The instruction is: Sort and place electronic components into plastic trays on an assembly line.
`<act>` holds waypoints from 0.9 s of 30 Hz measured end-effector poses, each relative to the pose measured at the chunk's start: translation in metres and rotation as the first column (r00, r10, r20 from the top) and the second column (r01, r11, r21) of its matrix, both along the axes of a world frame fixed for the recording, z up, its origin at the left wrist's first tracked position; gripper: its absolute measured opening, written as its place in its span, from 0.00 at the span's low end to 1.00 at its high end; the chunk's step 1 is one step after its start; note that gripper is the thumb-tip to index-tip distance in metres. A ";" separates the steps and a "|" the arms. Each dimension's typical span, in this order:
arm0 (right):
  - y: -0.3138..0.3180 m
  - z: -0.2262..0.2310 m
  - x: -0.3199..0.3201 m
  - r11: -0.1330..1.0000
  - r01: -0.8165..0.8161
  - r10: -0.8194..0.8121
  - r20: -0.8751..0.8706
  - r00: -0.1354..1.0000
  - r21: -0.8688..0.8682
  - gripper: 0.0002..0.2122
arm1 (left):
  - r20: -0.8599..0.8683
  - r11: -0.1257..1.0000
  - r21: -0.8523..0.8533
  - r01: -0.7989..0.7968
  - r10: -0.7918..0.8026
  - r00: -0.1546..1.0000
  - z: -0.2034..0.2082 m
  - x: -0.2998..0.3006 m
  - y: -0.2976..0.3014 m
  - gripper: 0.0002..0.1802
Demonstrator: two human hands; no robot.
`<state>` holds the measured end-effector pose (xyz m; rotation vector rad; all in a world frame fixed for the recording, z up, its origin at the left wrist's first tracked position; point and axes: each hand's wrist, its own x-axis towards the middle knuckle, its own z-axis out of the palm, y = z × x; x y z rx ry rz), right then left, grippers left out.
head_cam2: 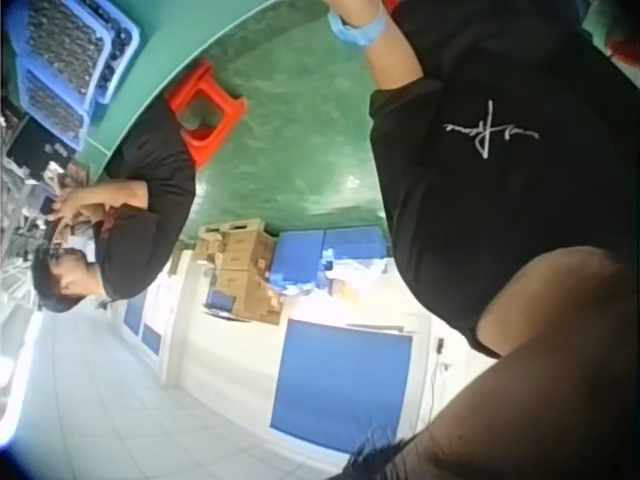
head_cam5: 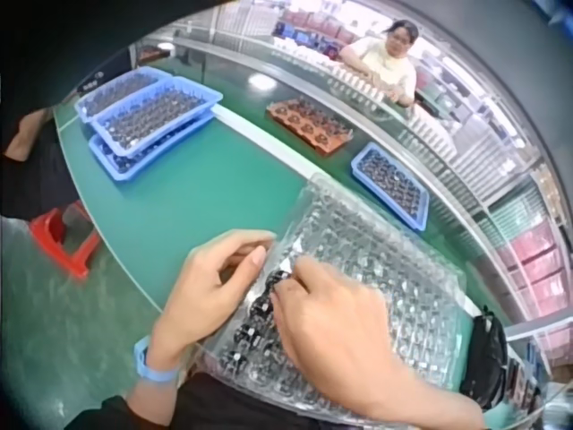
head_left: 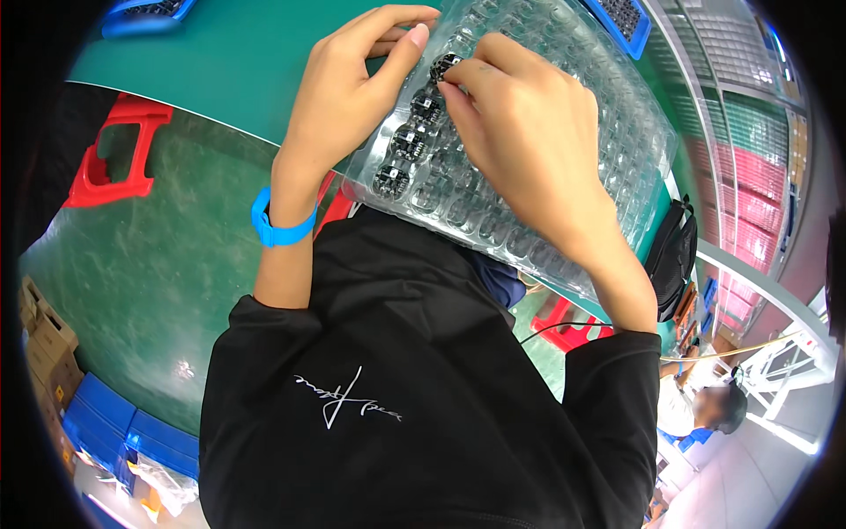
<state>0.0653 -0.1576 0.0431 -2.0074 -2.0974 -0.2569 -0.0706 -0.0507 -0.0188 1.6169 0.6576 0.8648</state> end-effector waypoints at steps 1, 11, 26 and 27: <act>0.000 0.001 0.000 1.000 0.000 0.000 -0.013 1.000 -0.028 0.04 | 0.005 1.000 0.020 -0.004 0.003 1.000 -0.001 -0.001 0.000 0.14; 0.006 0.005 -0.009 0.994 0.041 -0.033 0.078 0.996 -0.105 0.06 | 0.025 1.000 0.028 0.009 -0.010 1.000 -0.004 0.000 0.003 0.15; -0.007 0.013 -0.009 0.996 -0.026 0.022 0.046 0.999 0.081 0.04 | 0.034 1.000 -0.027 -0.006 0.007 0.999 -0.004 0.002 0.003 0.15; -0.010 0.017 -0.013 0.995 -0.030 0.032 -0.013 0.999 0.094 0.04 | 0.034 1.000 -0.029 -0.013 0.014 0.999 -0.006 0.002 0.003 0.15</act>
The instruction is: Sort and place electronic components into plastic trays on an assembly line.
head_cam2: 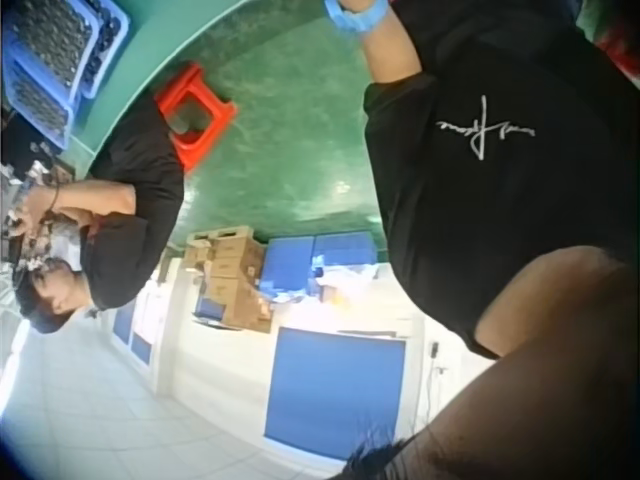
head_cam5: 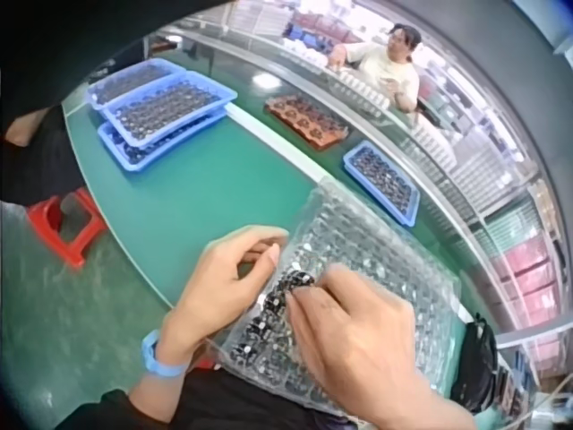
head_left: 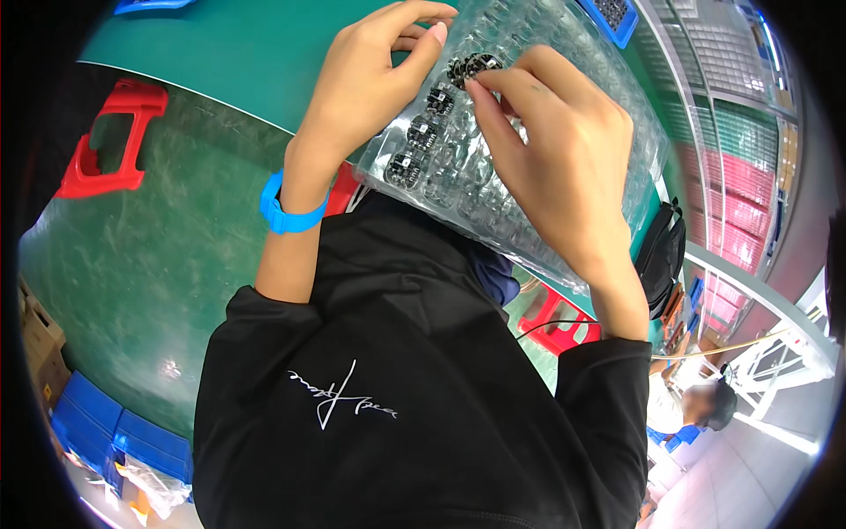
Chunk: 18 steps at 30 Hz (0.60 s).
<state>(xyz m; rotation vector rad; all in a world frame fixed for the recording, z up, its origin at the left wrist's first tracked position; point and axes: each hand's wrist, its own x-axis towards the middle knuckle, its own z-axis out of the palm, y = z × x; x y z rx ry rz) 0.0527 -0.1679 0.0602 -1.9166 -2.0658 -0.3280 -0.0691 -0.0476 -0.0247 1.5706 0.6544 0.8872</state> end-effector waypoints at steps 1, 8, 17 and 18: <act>-0.002 0.003 -0.002 1.000 -0.010 0.010 -0.060 0.998 0.011 0.04 | 0.018 1.000 -0.005 0.012 -0.012 1.000 -0.002 0.000 0.001 0.15; -0.011 -0.008 -0.013 0.999 -0.006 0.008 0.036 0.999 -0.049 0.04 | 0.009 0.999 0.019 0.032 -0.032 0.999 0.000 0.000 0.001 0.17; -0.008 -0.012 -0.023 0.992 0.025 -0.010 0.122 0.992 -0.122 0.05 | 0.038 0.998 0.044 0.034 -0.036 0.999 0.000 -0.001 0.001 0.17; -0.007 -0.014 -0.022 0.992 0.026 -0.014 0.100 0.995 -0.125 0.05 | 0.036 0.999 0.041 0.031 -0.032 0.999 0.000 -0.001 0.001 0.17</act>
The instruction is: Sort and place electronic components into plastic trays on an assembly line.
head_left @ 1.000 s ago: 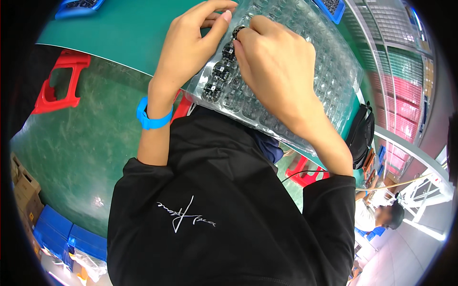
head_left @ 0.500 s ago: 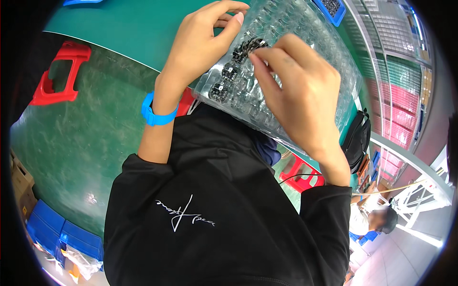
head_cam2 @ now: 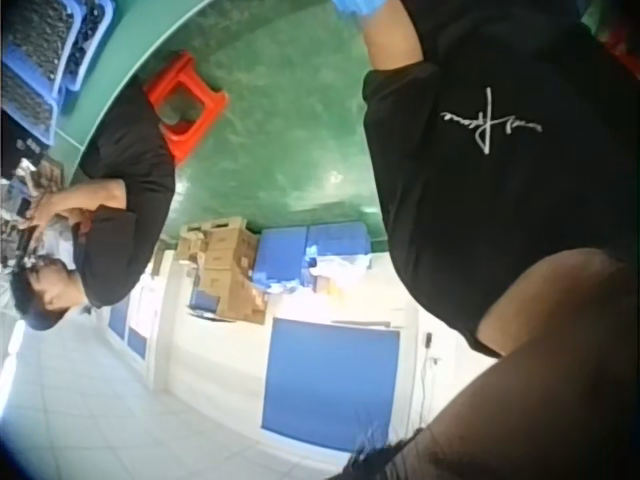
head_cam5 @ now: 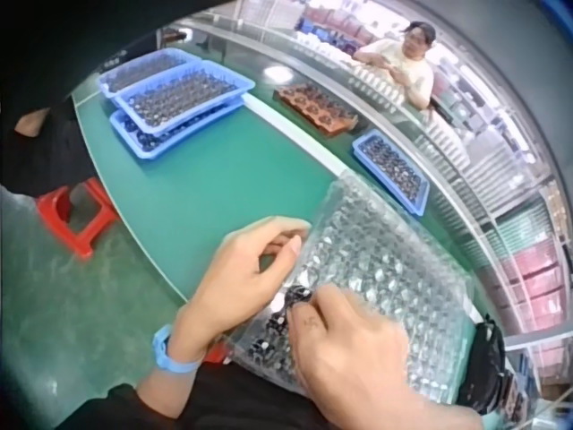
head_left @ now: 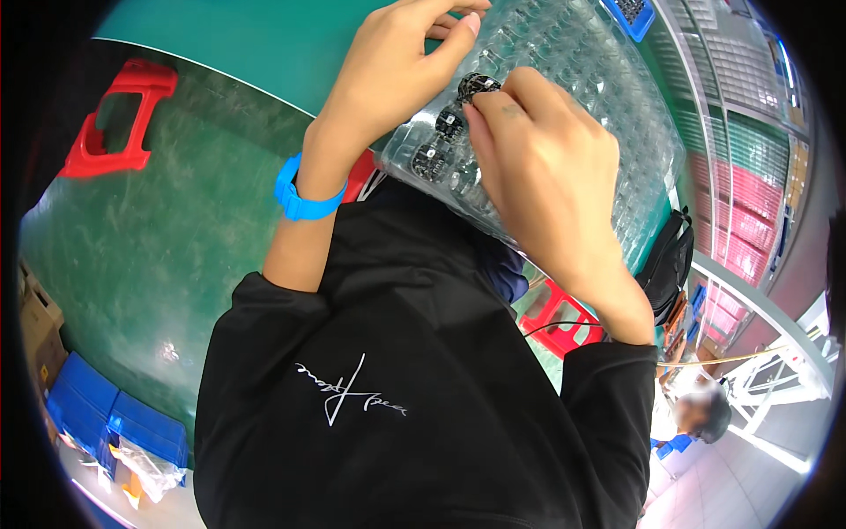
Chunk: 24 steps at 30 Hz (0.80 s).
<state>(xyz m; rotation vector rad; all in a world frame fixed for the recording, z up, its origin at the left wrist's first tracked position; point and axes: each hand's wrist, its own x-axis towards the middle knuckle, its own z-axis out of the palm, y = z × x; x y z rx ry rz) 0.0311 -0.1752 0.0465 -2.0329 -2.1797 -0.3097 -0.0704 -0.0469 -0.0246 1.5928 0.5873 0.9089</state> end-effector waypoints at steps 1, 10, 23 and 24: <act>0.000 0.002 0.001 1.000 -0.003 0.003 -0.001 1.000 -0.004 0.05 | 0.003 1.000 -0.006 0.005 -0.005 1.000 0.000 0.000 0.000 0.17; 0.006 0.001 -0.004 0.998 0.050 -0.050 0.002 0.999 -0.039 0.06 | 0.021 1.000 0.014 0.016 -0.016 1.000 -0.004 0.000 0.003 0.16; 0.003 -0.003 0.005 0.999 -0.033 0.034 -0.034 0.999 0.018 0.05 | 0.025 0.999 0.031 0.020 -0.021 0.999 -0.003 0.001 0.002 0.17; 0.003 -0.003 0.005 0.999 -0.028 0.029 -0.056 0.998 0.024 0.05 | 0.025 0.999 0.030 0.018 -0.019 1.000 -0.002 0.001 0.002 0.17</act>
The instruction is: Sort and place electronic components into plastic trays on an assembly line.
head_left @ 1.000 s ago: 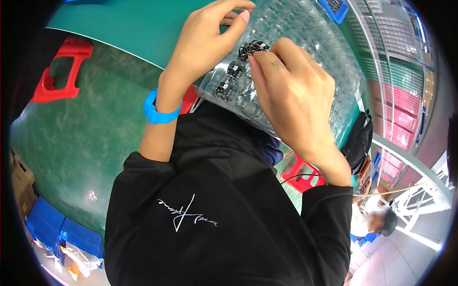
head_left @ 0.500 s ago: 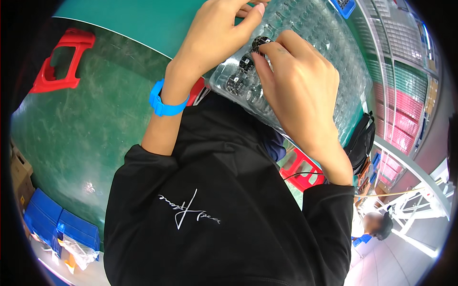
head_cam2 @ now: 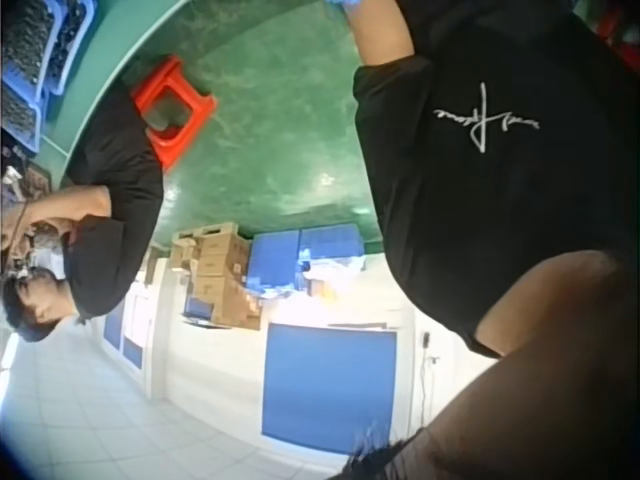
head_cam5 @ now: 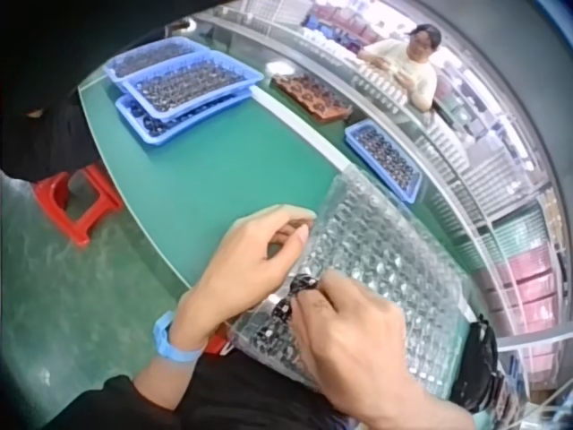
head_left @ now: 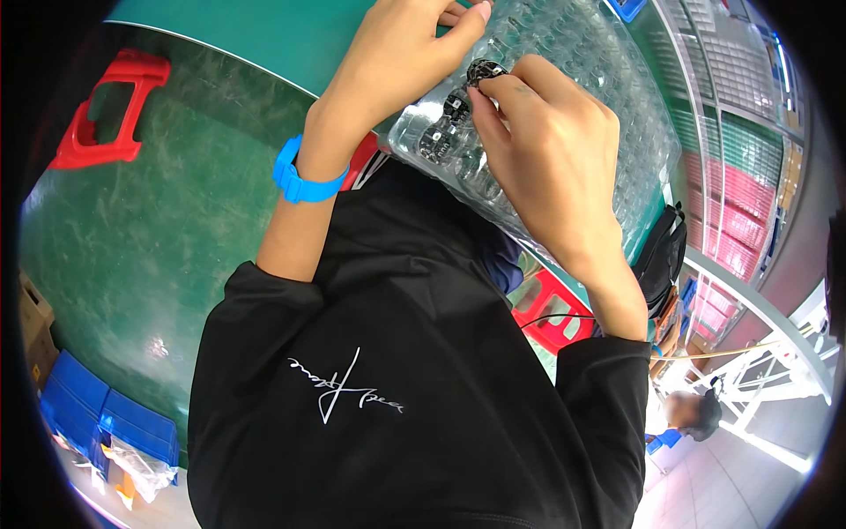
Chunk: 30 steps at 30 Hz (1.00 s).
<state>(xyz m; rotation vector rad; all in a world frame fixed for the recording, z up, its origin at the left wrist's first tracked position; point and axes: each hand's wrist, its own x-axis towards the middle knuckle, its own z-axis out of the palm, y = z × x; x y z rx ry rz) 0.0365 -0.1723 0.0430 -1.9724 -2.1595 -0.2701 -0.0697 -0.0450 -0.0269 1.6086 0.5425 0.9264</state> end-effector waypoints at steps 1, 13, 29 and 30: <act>0.000 0.000 0.001 1.000 -0.002 0.002 0.000 1.000 -0.002 0.05 | -0.007 1.000 -0.017 0.006 -0.006 1.000 0.000 0.000 0.000 0.17; -0.001 0.007 0.004 0.999 -0.034 0.036 -0.054 0.998 0.039 0.04 | -0.018 1.000 0.017 -0.007 0.007 1.000 0.000 0.000 0.001 0.16; 0.012 0.012 -0.017 0.994 -0.042 0.053 0.105 0.993 -0.102 0.06 | -0.165 0.998 -0.006 -0.059 0.057 0.985 0.012 0.001 -0.003 0.14; 0.012 0.009 -0.017 0.991 -0.070 0.080 0.092 0.992 -0.115 0.06 | -0.122 0.999 -0.018 -0.040 0.038 0.992 0.003 0.001 0.000 0.14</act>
